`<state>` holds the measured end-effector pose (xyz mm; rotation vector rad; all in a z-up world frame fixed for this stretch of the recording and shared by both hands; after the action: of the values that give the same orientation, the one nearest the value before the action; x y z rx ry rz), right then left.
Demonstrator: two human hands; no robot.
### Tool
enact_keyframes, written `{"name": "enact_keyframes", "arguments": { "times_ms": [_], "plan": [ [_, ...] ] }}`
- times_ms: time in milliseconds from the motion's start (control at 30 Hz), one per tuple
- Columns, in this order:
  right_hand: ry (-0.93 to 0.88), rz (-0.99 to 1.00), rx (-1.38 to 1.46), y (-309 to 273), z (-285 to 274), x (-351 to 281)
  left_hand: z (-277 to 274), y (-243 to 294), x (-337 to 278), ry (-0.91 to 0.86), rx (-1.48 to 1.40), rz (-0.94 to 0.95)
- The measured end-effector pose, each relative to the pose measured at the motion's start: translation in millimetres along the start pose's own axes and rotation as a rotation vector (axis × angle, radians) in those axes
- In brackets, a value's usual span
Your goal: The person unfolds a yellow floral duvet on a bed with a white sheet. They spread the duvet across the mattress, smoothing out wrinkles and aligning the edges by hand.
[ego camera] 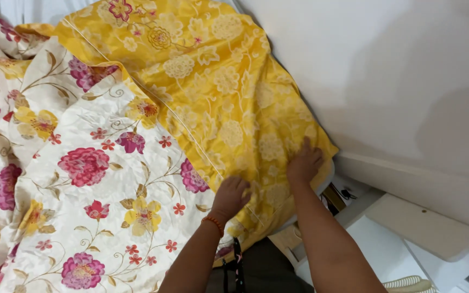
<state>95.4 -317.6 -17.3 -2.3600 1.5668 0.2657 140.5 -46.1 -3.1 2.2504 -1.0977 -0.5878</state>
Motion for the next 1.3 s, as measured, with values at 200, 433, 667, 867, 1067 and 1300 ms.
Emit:
{"name": "enact_keyframes", "arguments": {
  "times_ms": [200, 433, 667, 867, 1067, 1300],
  "plan": [
    [-0.068, -0.283, -0.160, 18, 27, 39, -20, 39, -6, 0.013, 0.106, -0.151],
    [-0.073, -0.228, -0.447, 55, 20, 68, 64, 25, -13, -0.042, 0.221, -0.026],
    [-0.196, -0.233, -0.647, 7, 7, 30, 26, 59, -18, -0.060, 0.120, -0.006],
    [-0.289, -0.470, -0.430, -70, -15, -50, 13, 42, -22, 0.013, -0.080, -0.144],
    [-0.263, -0.457, -0.421, -64, 23, -42, -12, 13, -29, 0.101, -0.269, -0.392],
    [-0.309, -0.592, -0.328, -95, 11, -139, -60, 4, -81, 0.226, -0.115, -0.597]
  ]
}}
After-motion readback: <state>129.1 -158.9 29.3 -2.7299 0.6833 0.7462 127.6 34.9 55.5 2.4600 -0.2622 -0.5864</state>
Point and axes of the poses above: each hand's wrist, its own x-axis towards the middle knuckle, its own z-axis out of the palm, y = z × x, the point moved 8 cm from there along x, towards the middle knuckle, and after that the axes turned 1 degree about y, right-handed, at the moved point
